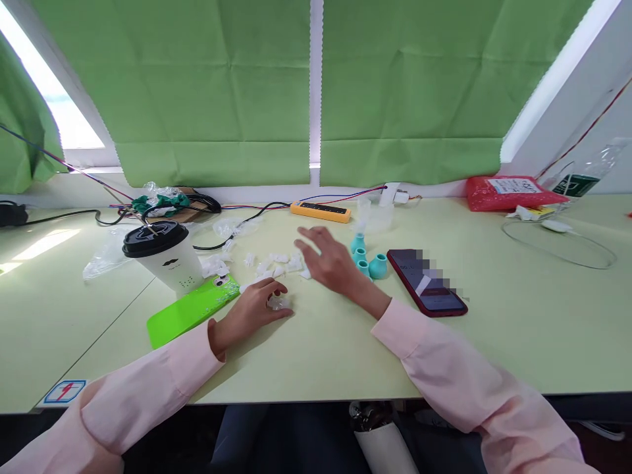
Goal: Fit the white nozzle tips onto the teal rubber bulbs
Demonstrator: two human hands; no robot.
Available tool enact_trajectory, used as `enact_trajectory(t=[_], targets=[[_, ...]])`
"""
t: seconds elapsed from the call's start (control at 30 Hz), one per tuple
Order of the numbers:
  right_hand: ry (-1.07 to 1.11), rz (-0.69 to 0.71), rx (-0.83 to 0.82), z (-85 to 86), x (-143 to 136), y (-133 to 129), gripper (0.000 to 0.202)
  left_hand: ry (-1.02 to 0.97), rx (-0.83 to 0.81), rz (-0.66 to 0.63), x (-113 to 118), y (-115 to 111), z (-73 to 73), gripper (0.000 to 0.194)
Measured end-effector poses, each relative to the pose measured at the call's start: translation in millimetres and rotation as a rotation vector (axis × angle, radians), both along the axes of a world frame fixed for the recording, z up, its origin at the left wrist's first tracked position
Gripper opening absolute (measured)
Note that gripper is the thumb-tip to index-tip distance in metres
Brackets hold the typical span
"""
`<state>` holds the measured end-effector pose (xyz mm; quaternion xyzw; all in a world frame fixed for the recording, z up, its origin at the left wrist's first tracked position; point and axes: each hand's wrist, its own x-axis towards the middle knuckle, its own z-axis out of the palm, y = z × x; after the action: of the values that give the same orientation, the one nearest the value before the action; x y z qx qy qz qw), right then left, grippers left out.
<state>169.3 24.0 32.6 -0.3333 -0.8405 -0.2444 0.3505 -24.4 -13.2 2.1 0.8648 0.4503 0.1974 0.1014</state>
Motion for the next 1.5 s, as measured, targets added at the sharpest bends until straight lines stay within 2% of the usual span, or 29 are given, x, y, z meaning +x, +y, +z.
enact_trajectory(t=[0.07, 0.17, 0.27, 0.37, 0.6, 0.73, 0.97, 1.2, 1.5], targets=[[-0.18, -0.019, -0.067, -11.0, -12.7, -4.8, 0.028, -0.025, -0.012, -0.015, -1.4, 1.9, -1.6, 0.034], [-0.383, -0.134, -0.153, -21.9, -23.4, -8.6, 0.024, -0.037, -0.035, -0.03, -3.2, 3.3, -3.0, 0.039], [-0.48, -0.228, -0.213, -25.6, -26.5, -11.6, 0.019, -0.029, -0.031, -0.043, -4.0, 3.6, -2.9, 0.046], [-0.515, -0.232, -0.249, -27.7, -28.4, -14.0, 0.019, -0.012, -0.022, -0.031, -4.2, 3.9, -1.4, 0.051], [-0.394, -0.208, -0.307, -37.4, -39.9, -18.4, 0.027, 0.099, 0.054, 0.082, -12.8, 10.4, 12.0, 0.048], [-0.362, -0.215, -0.362, -40.5, -40.9, -17.3, 0.03, 0.164, -0.001, 0.035, -17.5, 13.6, 17.9, 0.05], [-0.368, -0.22, -0.357, -41.1, -42.1, -15.1, 0.024, 0.173, 0.009, -0.096, -16.9, 14.3, 12.1, 0.029], [-0.424, -0.082, -0.319, -41.3, -40.3, -10.7, 0.026, 0.184, 0.008, -0.117, -16.6, 15.3, 11.2, 0.029], [-0.344, -0.089, -0.356, -43.6, -44.4, -11.0, 0.024, 0.189, 0.019, -0.1, -15.2, 14.7, 9.4, 0.027]])
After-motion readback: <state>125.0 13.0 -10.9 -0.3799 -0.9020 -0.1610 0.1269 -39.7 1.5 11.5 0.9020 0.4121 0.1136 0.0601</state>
